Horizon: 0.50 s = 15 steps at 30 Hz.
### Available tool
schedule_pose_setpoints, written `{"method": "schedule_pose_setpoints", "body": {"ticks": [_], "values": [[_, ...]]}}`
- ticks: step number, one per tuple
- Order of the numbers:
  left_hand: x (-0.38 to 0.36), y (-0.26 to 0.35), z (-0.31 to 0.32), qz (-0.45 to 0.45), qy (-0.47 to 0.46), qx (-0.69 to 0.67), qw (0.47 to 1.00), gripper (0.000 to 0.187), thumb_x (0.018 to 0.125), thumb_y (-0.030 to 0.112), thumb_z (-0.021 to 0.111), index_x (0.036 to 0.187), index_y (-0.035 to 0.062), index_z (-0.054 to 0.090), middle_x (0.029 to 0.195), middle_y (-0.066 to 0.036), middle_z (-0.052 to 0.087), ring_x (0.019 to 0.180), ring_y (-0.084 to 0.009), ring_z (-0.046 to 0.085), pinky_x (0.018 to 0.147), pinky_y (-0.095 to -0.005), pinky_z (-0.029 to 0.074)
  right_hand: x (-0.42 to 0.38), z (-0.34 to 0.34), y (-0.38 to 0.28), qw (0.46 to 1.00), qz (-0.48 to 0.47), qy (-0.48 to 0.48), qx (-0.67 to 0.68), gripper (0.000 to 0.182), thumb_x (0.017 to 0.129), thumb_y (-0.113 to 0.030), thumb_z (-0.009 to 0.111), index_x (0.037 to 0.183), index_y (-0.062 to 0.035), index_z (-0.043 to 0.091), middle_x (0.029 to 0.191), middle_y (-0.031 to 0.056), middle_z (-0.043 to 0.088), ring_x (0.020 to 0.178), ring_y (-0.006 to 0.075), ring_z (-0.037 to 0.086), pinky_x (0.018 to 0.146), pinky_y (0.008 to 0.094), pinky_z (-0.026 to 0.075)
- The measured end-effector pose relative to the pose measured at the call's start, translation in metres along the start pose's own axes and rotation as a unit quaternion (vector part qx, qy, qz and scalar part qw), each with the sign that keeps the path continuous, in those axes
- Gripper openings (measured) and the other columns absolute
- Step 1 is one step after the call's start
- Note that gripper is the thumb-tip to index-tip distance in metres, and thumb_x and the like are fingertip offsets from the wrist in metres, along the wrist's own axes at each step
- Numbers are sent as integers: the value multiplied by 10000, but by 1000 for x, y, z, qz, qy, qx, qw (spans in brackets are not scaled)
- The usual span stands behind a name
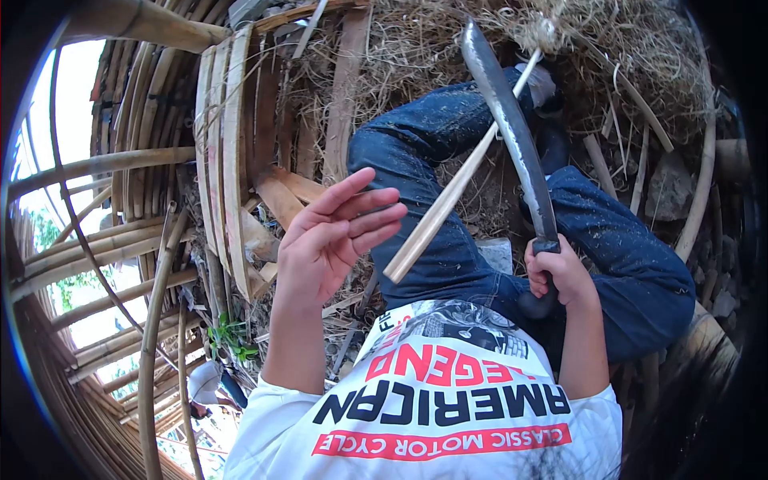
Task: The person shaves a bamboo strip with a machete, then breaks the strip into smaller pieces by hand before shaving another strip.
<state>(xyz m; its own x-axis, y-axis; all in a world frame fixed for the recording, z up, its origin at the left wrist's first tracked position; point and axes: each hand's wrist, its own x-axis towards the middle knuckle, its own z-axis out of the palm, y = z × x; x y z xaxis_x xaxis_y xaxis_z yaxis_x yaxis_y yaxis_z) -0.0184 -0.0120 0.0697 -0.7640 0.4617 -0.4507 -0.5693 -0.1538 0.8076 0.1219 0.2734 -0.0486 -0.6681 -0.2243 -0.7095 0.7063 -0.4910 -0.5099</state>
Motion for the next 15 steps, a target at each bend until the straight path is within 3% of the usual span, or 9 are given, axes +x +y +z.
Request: {"method": "schedule_pose_setpoints", "body": {"ticks": [2,3,6,7,8,10,15], "values": [[-2,3,5,-20,-54,-149,987,651,797,-92,322,1446,-61,289,1372,-332,431,1263,-448,473,1065,-526,420,1,-2,1,1000,-3,-6,-12,89,695,-74,596,715,-23,525,496,29,454,373,122,441,393,288,385],[-3,6,12,-37,-52,-163,985,779,719,-125,324,1484,-26,219,1441,-340,332,1337,-459,373,1091,-572,363,1,-2,2,1000,-5,1,-10,86,696,-69,595,721,-24,526,497,28,454,374,122,440,396,288,386],[-3,0,23,-27,-92,-217,972,806,699,-118,358,1487,7,242,1475,-307,301,1379,-430,320,1118,-572,313,1,-4,2,1000,-3,2,-7,93,696,-63,602,736,-25,528,497,26,453,380,121,439,407,286,390],[-4,4,32,-39,-69,-164,983,885,670,-81,417,1510,16,157,1524,-298,199,1420,-435,223,1142,-591,238,1,-4,3,1000,-2,3,-8,96,697,-65,606,736,-24,529,497,26,453,382,121,441,408,286,391],[-4,2,34,-39,-70,-164,983,885,670,-81,417,1510,16,157,1524,-298,199,1420,-435,223,1142,-591,238,0,-4,3,1000,-1,3,-8,99,698,-66,610,737,-24,530,497,26,453,384,121,443,409,286,392],[-4,-1,37,-38,-136,-281,949,1022,636,-25,502,1527,40,5,1552,-306,46,1455,-436,56,1151,-610,140,0,-4,4,1000,-2,10,-11,100,699,-68,612,737,-24,531,497,26,455,384,122,443,407,287,391],[-5,-5,43,-47,-196,-302,932,1110,621,76,576,1528,66,-65,1568,-273,-65,1465,-406,-51,1153,-611,31,0,-3,6,1000,-2,19,-17,99,703,-73,616,739,-25,537,496,25,462,384,120,446,404,286,390]]}}
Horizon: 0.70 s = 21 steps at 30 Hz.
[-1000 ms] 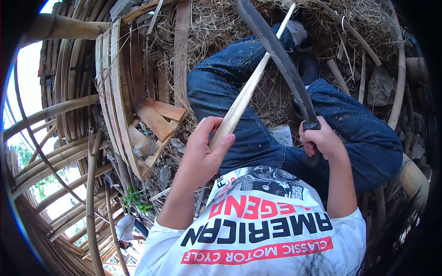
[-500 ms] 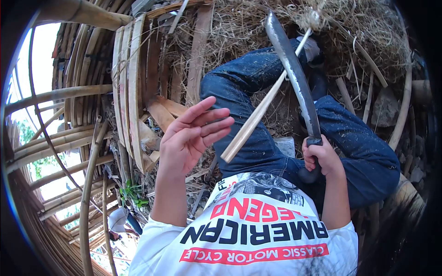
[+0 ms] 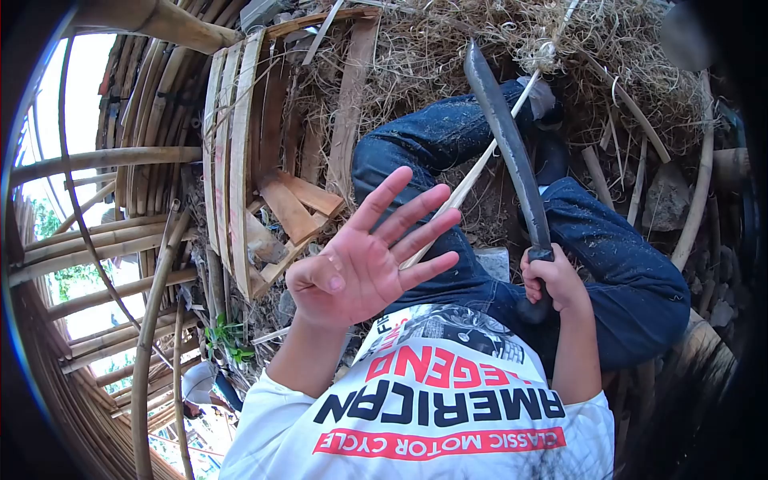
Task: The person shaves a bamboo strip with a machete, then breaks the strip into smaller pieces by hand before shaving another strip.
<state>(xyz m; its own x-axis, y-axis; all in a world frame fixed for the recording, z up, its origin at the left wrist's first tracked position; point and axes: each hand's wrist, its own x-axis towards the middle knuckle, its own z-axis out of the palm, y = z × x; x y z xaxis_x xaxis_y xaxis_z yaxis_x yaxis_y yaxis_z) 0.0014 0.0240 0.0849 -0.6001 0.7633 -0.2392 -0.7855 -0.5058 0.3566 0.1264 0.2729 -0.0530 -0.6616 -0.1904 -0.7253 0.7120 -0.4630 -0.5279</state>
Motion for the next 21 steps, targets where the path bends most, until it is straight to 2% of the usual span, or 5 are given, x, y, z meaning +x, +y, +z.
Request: {"method": "schedule_pose_setpoints", "body": {"ticks": [11,12,14,17,21], "values": [[18,-17,-39,23,72,164,984,988,689,113,651,1517,43,116,1553,-253,150,1456,-396,124,1162,-577,103,1,-1,4,1000,-16,1,-18,87,719,-72,615,735,-23,545,499,26,479,386,119,462,403,280,397],[23,-21,-63,29,103,312,944,915,723,113,655,1502,25,182,1534,-254,229,1444,-405,177,1158,-573,142,2,-1,5,1000,-17,5,-17,87,719,-72,615,735,-23,545,499,26,479,386,119,462,403,280,397],[20,-31,-103,1,163,802,575,718,785,175,683,1410,23,364,1481,-262,326,1419,-438,224,1138,-564,209,4,-4,7,1000,-21,2,-14,78,733,-67,611,728,-23,548,503,28,487,390,119,467,403,283,402],[16,-51,-111,-126,164,907,367,574,795,267,720,1280,46,508,1459,-254,361,1397,-465,251,1121,-556,239,2,0,3,999,-22,22,-40,84,705,-85,581,724,-28,522,495,32,456,382,126,454,403,289,401],[17,-48,-125,-41,155,881,445,384,838,219,689,1180,73,593,1364,-200,509,1379,-476,286,1112,-542,262,7,-3,7,998,-29,38,-47,83,719,-92,589,731,-31,535,502,33,471,386,127,462,406,287,409]]}}
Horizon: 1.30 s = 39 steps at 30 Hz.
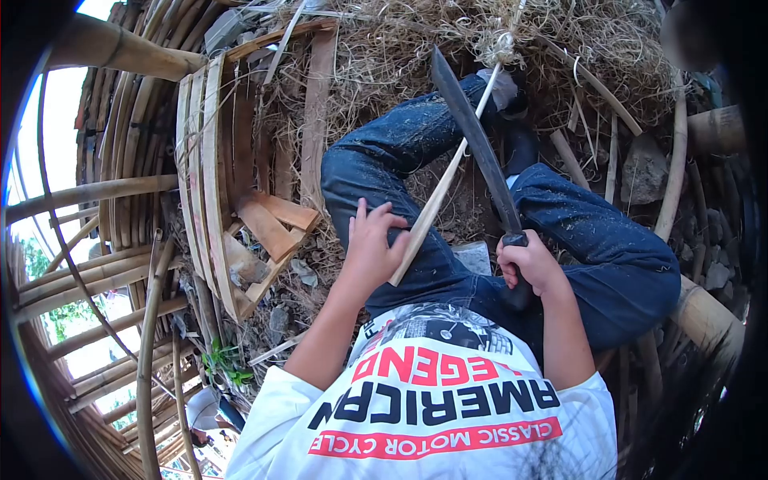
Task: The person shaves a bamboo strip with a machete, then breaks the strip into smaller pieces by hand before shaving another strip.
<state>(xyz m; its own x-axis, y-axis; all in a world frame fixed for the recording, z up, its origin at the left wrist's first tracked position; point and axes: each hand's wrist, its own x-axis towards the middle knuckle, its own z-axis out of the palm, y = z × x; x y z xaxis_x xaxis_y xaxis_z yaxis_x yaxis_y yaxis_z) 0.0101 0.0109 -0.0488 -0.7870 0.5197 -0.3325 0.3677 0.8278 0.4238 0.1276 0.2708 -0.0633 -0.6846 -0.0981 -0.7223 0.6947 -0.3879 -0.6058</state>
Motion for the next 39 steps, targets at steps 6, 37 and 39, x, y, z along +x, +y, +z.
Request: {"method": "schedule_pose_setpoints", "body": {"ticks": [6,37,39], "values": [[13,9,-38,-164,-69,-730,660,451,846,-60,411,1290,-45,488,1336,-271,499,1363,-373,372,1133,-502,336,5,0,4,1000,1,3,-30,91,741,-105,597,734,-35,540,516,36,485,399,123,472,408,285,411],[-13,58,-24,-75,-178,-282,940,321,858,225,698,1012,13,514,643,34,404,583,-65,359,522,-256,307,-15,27,-34,816,-142,195,-526,241,664,-289,714,713,-56,684,681,192,658,687,377,668,677,446,547],[-17,56,-21,-74,-163,-303,936,290,871,209,682,996,14,508,643,30,401,587,-67,362,521,-257,308,-13,20,-34,796,-142,225,-543,236,665,-289,712,714,-60,686,683,189,659,687,378,668,674,449,546]]}}
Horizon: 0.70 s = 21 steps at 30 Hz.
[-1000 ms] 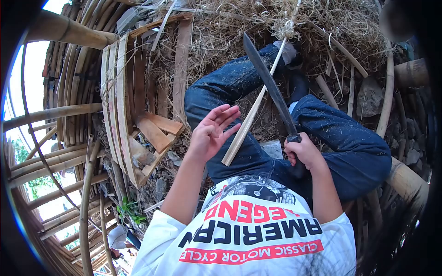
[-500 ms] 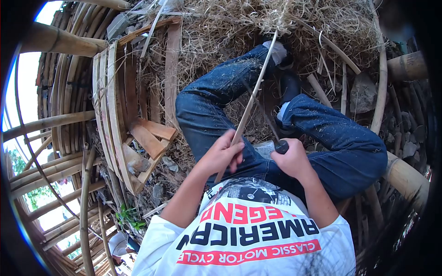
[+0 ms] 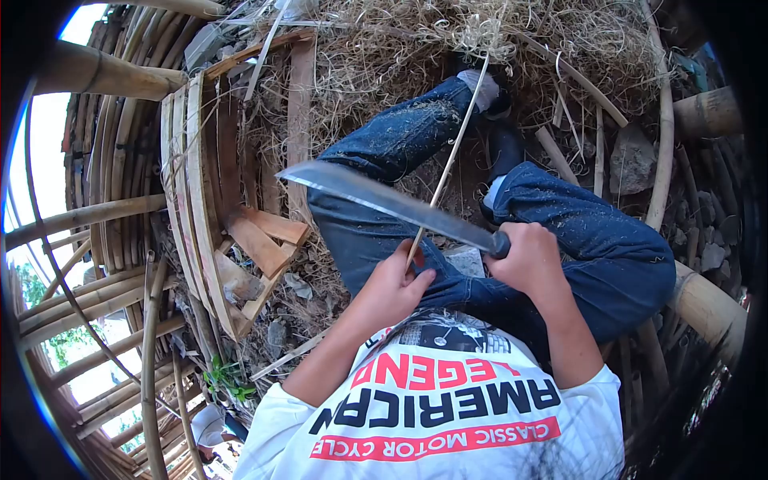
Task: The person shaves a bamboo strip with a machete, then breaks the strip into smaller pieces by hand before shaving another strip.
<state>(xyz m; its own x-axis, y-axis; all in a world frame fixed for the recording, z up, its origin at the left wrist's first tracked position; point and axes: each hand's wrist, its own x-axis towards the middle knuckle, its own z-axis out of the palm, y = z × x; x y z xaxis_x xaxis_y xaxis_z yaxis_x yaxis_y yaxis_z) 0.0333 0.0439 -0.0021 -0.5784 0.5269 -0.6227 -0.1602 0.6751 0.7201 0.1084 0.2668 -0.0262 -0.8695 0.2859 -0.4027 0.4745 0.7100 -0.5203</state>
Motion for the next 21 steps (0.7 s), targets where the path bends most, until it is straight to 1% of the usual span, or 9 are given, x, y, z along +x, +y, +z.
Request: {"method": "schedule_pose_setpoints", "body": {"ticks": [5,7,8,10,11,13,14,17,21], "values": [[-3,-2,-4,-12,-16,-42,999,192,900,141,637,954,30,490,640,15,392,598,-76,365,526,-260,314,6,-8,25,997,26,63,-41,212,691,-261,712,722,-55,675,688,183,660,684,388,662,668,456,541],[0,-5,1,21,-3,-22,1000,170,932,130,581,981,7,474,580,-47,422,526,-128,410,511,-306,351,3,-10,17,997,21,56,-43,215,693,-246,716,736,-40,673,694,194,659,691,386,663,680,453,543],[1,-2,3,23,-4,-21,1000,170,932,130,581,981,7,474,580,-47,422,526,-128,410,511,-306,351,0,-9,10,998,12,52,-40,221,691,-246,717,739,-35,669,689,201,655,695,387,663,683,450,545],[1,4,5,27,12,-52,998,151,967,170,522,965,27,475,708,-11,406,671,-106,385,603,-288,373,-5,-6,-2,999,3,19,-36,247,678,-264,723,748,-35,664,696,208,657,719,373,674,702,446,545],[1,3,6,29,8,-50,998,151,967,170,522,965,27,475,708,-11,406,671,-106,385,603,-288,373,-5,-3,-3,999,7,21,-35,247,678,-264,723,748,-35,664,696,208,657,719,373,674,702,446,545],[-1,-2,5,64,11,-50,997,158,992,176,459,973,19,473,746,-22,421,695,-126,395,634,-305,389,0,4,-3,995,-50,39,-73,216,656,-259,720,698,-60,647,677,190,649,672,387,653,684,475,534],[-2,-4,2,64,9,-47,997,158,992,176,459,973,19,473,746,-22,421,695,-126,395,634,-305,389,8,-1,0,995,-26,0,-97,275,644,-289,736,781,-57,678,759,185,681,751,343,690,728,454,539],[-5,-10,-4,16,-7,-22,1000,132,1000,152,439,966,29,473,745,-6,414,682,-106,390,611,-284,376,37,-6,18,994,40,62,-82,263,678,-276,728,816,-56,690,752,197,677,744,357,683,735,458,546],[7,-10,4,24,1,-69,997,110,1005,135,429,952,48,470,721,36,367,662,-60,362,573,-248,338,39,-10,8,994,18,72,-81,254,688,-264,729,820,-51,685,744,203,673,742,361,682,732,457,548]]}}
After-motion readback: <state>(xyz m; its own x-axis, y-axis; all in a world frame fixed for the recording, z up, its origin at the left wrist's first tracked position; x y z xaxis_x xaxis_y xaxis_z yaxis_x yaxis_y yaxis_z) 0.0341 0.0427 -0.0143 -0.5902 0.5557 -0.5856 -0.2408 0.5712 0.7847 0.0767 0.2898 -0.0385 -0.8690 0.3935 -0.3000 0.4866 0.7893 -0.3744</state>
